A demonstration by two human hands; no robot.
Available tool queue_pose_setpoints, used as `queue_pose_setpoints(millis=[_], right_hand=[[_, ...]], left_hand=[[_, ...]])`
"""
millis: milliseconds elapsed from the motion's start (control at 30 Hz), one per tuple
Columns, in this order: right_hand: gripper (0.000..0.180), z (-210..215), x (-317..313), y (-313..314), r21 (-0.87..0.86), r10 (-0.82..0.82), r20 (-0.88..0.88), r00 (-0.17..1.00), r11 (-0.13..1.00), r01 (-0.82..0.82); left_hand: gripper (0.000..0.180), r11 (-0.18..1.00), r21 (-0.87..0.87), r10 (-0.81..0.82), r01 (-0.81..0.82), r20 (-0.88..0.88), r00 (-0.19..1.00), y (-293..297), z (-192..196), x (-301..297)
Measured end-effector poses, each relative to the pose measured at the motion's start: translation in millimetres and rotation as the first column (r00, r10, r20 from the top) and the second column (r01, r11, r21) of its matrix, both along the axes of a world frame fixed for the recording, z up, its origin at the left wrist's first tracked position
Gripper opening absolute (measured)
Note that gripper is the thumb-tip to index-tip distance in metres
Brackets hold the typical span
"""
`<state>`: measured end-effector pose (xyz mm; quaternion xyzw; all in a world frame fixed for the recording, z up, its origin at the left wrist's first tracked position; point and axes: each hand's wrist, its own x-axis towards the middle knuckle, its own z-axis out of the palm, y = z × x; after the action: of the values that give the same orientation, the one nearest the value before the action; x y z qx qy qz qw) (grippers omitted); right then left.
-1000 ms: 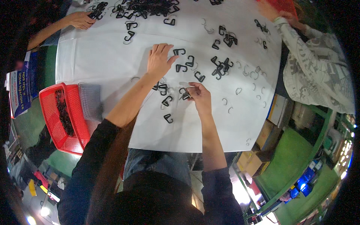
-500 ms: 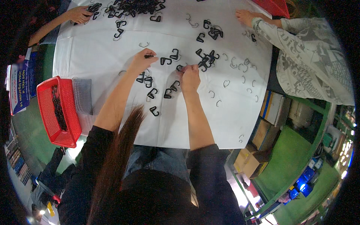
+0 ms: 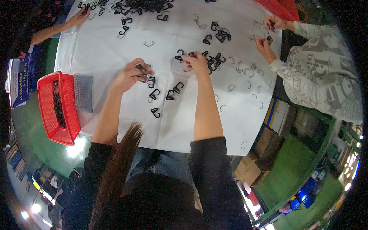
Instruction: The person sorts small black plastic hooks from a mixed pile on a white table, separating them from other small parts and placing them into a red basket. Other workers at the table perform similar sorting actions.
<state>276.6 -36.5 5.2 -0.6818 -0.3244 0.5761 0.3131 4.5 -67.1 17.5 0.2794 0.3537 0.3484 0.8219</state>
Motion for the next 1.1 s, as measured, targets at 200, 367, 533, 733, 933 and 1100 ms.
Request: queue_pose_setpoints(millis=[200,367,533,733,933,1100], right_hand=[[0.037,0.3,-46.8,26.8,-0.204,0.258,0.837,0.482,0.965,-0.163],[0.036,-2.5,-62.3,29.3,-0.349,0.388,0.77,0.507,0.921,-0.174],[0.026,-23.1,-47.6,16.1,-0.183,0.252,0.799,0.546,0.967,-0.178],[0.037,-7.3,-39.3,-2.8,-0.008,0.126,0.824,0.552,0.977,-0.212],[0.043,4.6,-83.9,20.5,-0.253,0.275,0.877,0.393,0.961,-0.108],[0.038,2.4,-90.6,25.7,-0.345,0.363,0.804,0.47,0.93,-0.129]], left_hand=[[0.012,0.975,-0.07,0.2,-0.21,-0.13,0.971,2.9,-4.9,-28.8],[0.024,0.984,0.147,0.177,-0.1,-0.784,0.595,7.1,-22.3,-6.9],[0.032,0.856,0.482,0.469,0.189,-0.876,0.109,1.0,-16.2,2.7],[0.027,0.904,-0.022,0.414,-0.427,-0.205,0.887,7.6,-6.1,-18.6],[0.026,0.971,0.236,0.2,0.028,-0.876,0.438,2.8,-21.6,-3.2],[0.033,0.948,0.245,0.207,0.202,-0.959,0.192,-2.5,-28.7,25.3]])
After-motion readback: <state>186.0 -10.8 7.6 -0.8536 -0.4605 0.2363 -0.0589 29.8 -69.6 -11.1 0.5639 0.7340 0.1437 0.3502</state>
